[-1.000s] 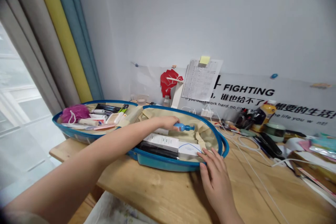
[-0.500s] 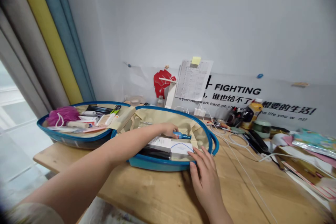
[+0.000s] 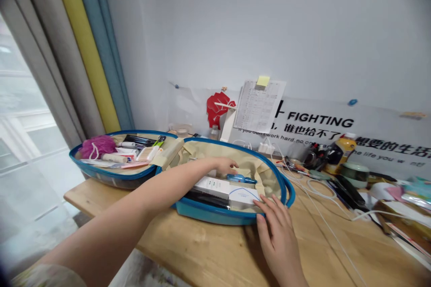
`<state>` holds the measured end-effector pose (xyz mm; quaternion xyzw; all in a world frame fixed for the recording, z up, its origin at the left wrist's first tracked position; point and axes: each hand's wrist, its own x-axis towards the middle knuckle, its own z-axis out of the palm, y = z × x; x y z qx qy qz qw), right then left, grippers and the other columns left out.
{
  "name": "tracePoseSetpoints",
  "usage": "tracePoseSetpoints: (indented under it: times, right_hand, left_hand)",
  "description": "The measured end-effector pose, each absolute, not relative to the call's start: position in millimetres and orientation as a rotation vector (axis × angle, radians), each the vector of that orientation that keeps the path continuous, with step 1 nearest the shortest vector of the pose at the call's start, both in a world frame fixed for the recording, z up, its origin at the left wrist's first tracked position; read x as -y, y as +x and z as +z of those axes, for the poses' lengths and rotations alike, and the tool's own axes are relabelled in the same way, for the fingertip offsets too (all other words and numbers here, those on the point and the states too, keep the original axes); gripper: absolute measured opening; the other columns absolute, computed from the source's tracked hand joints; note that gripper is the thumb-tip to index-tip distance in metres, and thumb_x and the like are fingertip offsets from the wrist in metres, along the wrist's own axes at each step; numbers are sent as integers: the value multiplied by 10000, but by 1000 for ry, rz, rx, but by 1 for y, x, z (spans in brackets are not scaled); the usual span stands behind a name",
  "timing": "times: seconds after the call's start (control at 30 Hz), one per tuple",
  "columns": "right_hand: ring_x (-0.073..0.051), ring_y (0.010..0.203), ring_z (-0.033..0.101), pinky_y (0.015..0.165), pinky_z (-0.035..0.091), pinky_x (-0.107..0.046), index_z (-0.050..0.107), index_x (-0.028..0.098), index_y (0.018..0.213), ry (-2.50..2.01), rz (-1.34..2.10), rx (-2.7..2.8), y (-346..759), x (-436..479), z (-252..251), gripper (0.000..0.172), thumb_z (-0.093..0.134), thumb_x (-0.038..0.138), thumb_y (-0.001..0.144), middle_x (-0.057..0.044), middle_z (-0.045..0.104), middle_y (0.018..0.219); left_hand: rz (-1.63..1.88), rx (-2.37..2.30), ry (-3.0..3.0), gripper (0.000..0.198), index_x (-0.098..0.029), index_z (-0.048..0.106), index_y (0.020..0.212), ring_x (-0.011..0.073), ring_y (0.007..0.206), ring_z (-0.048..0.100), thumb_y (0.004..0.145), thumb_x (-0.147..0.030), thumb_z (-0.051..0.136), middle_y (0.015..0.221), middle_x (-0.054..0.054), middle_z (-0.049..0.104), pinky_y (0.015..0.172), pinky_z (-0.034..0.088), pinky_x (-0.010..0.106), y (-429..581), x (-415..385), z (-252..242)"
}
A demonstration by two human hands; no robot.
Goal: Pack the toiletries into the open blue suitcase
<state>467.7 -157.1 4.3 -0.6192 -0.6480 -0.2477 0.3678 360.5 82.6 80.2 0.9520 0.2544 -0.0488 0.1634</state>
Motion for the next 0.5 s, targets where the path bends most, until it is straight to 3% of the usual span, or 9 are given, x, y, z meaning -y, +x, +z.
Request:
tracePoseSetpoints:
  times: [0.13,0.27,0.37,0.5]
  right_hand:
    - [-267,1185,537,928,480,-476,652,235,1081,-1580,-662,1684,471,157,5,336,389,361,912,-72,661,1138]
    - [-268,1190,536,937,479,-468,662,234,1073,-1602,-631,1692,473,157,4,354,389,384,904,-71,661,1146]
    - [-272,1200,529,947,472,-474,666,234,1060,-1616,-616,1674,474,156,4,365,379,394,903,-73,662,1143]
    - [-276,1210,521,956,463,-475,654,225,1075,-1594,-642,1696,476,155,3,363,385,398,903,-76,656,1149]
  left_hand:
    - [72,-863,2739,338,-214,674,1080,149,949,621,899,-338,416,1095,23,696,830,452,219,323,-104,114]
    - [259,-1111,2724,463,-170,698,993,171,879,614,923,-362,282,975,48,706,809,448,245,247,-139,137]
    - [320,-1304,2691,453,-158,705,884,192,904,604,884,-325,284,939,58,703,836,441,258,175,-163,141]
    - [348,-1528,2629,364,-170,695,890,213,986,586,777,-298,374,1035,66,689,876,431,268,81,-180,134]
